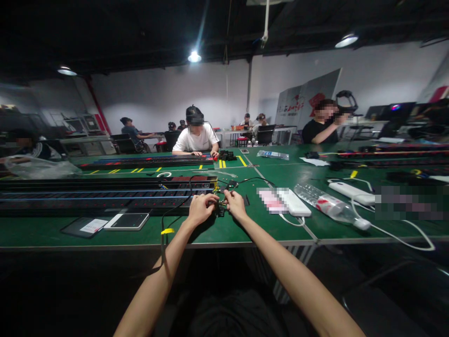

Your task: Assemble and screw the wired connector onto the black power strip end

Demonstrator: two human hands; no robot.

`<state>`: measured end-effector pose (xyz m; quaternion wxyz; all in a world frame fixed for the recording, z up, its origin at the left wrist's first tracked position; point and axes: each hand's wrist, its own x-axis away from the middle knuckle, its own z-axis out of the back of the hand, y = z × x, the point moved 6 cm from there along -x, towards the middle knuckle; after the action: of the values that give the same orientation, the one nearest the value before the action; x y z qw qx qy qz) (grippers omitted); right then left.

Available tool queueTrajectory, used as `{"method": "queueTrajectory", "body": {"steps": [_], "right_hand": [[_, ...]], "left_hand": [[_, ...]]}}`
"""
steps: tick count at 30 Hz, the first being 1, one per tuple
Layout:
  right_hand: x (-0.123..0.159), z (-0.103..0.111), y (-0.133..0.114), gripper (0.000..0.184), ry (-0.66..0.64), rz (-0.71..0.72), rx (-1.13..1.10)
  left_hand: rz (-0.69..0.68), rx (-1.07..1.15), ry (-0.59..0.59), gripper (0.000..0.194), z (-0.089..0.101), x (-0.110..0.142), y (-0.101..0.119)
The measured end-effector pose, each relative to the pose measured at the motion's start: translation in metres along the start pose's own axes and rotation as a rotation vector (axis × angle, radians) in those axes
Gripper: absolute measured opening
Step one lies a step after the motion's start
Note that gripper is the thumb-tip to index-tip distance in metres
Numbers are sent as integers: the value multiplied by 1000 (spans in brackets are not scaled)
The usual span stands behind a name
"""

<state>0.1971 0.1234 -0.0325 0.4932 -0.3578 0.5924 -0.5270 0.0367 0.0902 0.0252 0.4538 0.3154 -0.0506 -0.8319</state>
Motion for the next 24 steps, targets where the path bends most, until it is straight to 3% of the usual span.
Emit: {"method": "queueTrajectory", "body": {"steps": [3,6,9,13,19,24], "right_hand": [[8,8,-14,53,113,112,63],[18,8,-31,48,151,309,223],[26,-1,-39,44,79,480,355],[31,-10,-39,41,-16,560,434],[27,-8,-39,40,-7,501,395],[11,-2,-19,46,-7,201,197]], "left_hand": [[-2,2,7,28,0,0,0],[6,-2,2,27,0,0,-1],[11,-20,1,27,-1,0,-1],[-4,-41,23,22,-1,0,-2],[-12,-24,20,25,-1,-1,-2],[-18,5,22,26,0,-1,-1]]}}
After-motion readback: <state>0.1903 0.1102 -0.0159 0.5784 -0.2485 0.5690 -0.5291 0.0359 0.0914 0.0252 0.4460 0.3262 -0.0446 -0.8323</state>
